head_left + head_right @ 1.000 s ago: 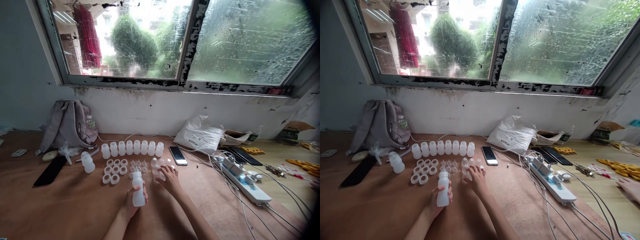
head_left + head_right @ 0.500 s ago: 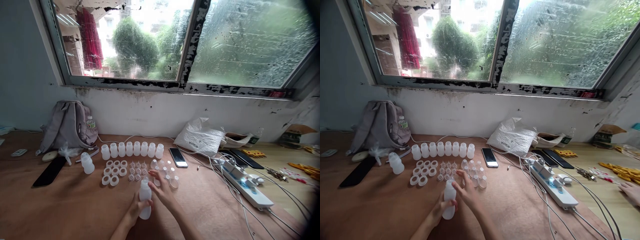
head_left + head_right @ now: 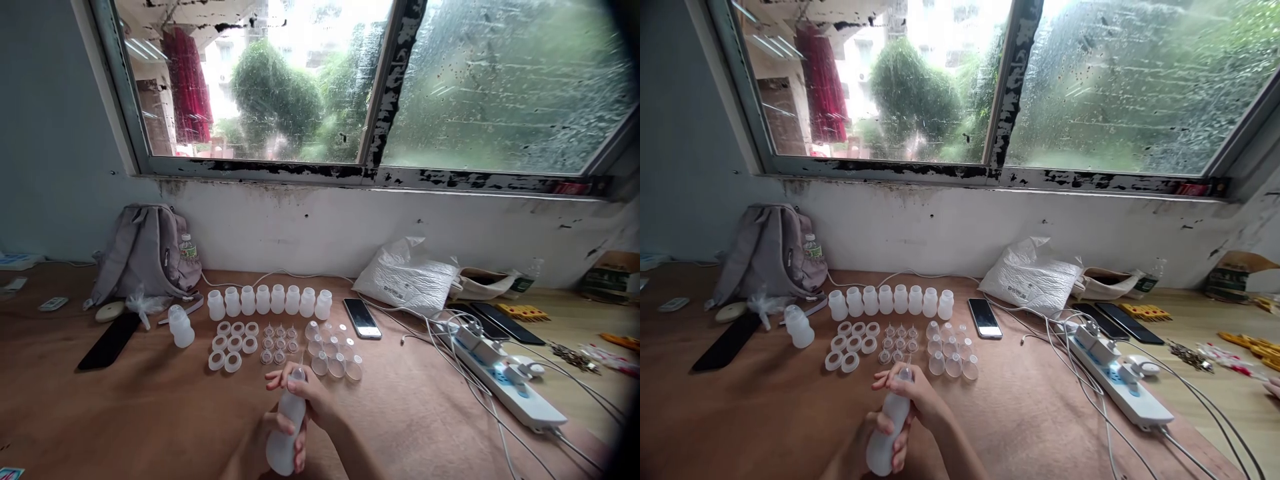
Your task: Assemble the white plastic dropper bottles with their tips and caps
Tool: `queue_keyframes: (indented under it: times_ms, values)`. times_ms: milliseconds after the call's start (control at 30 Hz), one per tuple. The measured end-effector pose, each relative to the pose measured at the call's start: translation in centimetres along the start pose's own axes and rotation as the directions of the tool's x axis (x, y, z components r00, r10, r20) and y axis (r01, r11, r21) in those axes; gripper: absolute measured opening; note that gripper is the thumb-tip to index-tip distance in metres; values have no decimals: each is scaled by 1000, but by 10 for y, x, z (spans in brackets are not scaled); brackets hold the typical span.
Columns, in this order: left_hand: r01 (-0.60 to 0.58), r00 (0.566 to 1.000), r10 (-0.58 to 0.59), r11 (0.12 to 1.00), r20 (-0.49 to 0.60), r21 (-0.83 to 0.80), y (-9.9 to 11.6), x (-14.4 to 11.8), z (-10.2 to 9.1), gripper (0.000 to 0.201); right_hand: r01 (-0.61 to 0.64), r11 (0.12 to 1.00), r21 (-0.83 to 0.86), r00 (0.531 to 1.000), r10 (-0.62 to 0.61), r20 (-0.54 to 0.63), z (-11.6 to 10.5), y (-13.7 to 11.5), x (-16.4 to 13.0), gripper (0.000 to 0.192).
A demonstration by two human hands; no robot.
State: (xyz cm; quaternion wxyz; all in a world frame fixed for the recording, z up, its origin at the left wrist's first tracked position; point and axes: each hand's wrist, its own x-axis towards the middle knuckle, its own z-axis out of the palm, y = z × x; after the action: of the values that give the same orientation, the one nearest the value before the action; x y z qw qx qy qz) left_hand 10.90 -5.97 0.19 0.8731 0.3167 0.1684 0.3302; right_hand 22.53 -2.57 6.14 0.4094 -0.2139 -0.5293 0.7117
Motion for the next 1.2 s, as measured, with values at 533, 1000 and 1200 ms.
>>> queue_keyframes:
  times_ms: [533, 1000, 1200]
  values:
    - [-95, 992, 97, 995, -84, 25, 17, -13, -7, 32, 94, 928, -361, 970, -167, -177, -30, 14, 13, 32]
    - [65, 947, 36, 952, -318, 300, 15, -18, -8, 29, -96, 959, -266, 985, 54, -162, -43, 10, 27, 38]
    - [100, 955, -4, 944, -295, 314, 16, -17, -13, 38, -67, 985, -161, 970, 26, -242, -50, 25, 20, 34]
